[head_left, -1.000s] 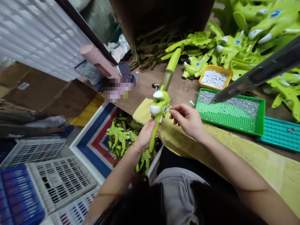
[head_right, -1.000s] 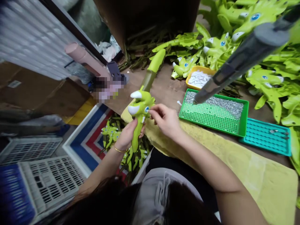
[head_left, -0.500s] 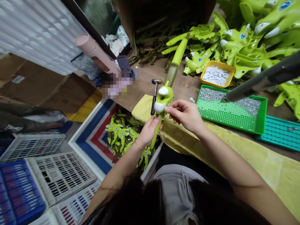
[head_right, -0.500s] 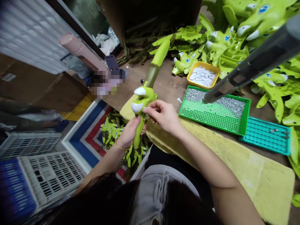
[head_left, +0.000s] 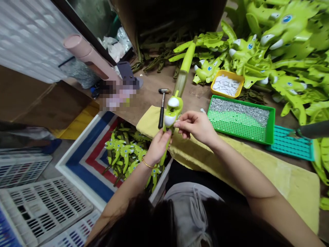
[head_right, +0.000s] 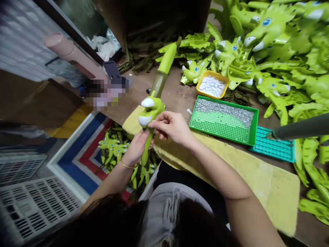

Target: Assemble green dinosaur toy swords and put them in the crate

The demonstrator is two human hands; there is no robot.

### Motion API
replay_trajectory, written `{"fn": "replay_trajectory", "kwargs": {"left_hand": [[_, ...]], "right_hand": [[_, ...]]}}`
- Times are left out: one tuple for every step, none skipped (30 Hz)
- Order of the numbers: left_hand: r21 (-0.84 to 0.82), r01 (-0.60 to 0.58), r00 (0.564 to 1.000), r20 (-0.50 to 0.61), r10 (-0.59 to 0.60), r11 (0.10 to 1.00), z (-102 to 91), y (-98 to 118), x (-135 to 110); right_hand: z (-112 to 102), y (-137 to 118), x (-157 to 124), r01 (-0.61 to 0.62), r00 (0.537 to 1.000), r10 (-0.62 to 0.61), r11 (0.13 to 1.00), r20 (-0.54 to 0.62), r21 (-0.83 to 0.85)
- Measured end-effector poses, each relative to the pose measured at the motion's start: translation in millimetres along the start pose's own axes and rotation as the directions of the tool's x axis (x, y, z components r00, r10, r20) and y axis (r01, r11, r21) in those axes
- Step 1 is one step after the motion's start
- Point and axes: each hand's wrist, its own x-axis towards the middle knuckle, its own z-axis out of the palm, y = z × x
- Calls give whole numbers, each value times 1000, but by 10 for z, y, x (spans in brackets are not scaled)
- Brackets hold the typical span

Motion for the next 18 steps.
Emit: {"fn": "replay_trajectory", "kwargs": {"left_hand": [[-47, 27, 999, 19, -27, 999, -15, 3, 18], [-79, 50, 998, 33, -48, 996, -32, 8, 36], [-93, 67, 997, 39, -63, 993, -49, 14, 53], [-97, 72, 997, 35, -69, 993, -65, 22, 68], [-89, 70, 997, 31, -67, 994, -82, 30, 79], [-75, 64, 998, 27, -63, 995, -99, 38, 86], [-59, 58, 998, 25, -57, 997, -119, 45, 87], [-46, 52, 998, 24, -51, 998, -143, 49, 84], [-37, 48, 999, 22, -47, 998, -174, 50, 74], [-28, 42, 999, 19, -41, 999, -214, 47, 60], [-13, 34, 999, 14, -34, 999, -265, 39, 41], [14, 24, 1000, 9, -25, 1000, -325, 27, 17], [58, 10, 1000, 2, -10, 998, -394, 11, -12], [116, -12, 1000, -10, 13, 993, -471, -7, -45], [186, -39, 999, -25, 44, 982, -553, -26, -83], [262, -66, 996, -46, 80, 963, -637, -45, -128], [335, -84, 991, -74, 115, 939, -722, -64, -180], [402, -91, 984, -106, 145, 911, -806, -84, -241]], "right_hand": [[-52, -31, 18, 9, 1000, -10, 1000, -20, -18], [-136, -61, 49, 36, 997, -39, 998, -67, -49], [-257, -87, 95, 77, 985, -91, 992, -145, -98], [-416, -107, 156, 120, 955, -159, 979, -252, -165], [-610, -119, 231, 148, 898, -236, 957, -372, -248], [-830, -122, 316, 148, 815, -312, 927, -489, -344], [-1066, -119, 405, 108, 719, -373, 894, -587, -436], [-1300, -111, 490, 41, 638, -422, 854, -644, -518], [-1513, -99, 566, -42, 593, -466, 796, -657, -604], [-1686, -86, 625, -124, 574, -514, 715, -638, -688], [-1797, -71, 666, -195, 568, -561, 619, -602, -761], [-1831, -53, 689, -251, 564, -606, 522, -561, -815], [-1776, -30, 696, -289, 556, -644, 444, -526, -848], [-1632, 0, 689, -301, 565, -664, 387, -490, -871], [-1404, 38, 672, -284, 613, -651, 348, -448, -894], [-1110, 84, 649, -250, 675, -613, 332, -410, -909], [-774, 139, 622, -149, 823, -490, 300, -287, -942], [-422, 201, 594, -47, 937, -319, 282, -140, -958]]}}
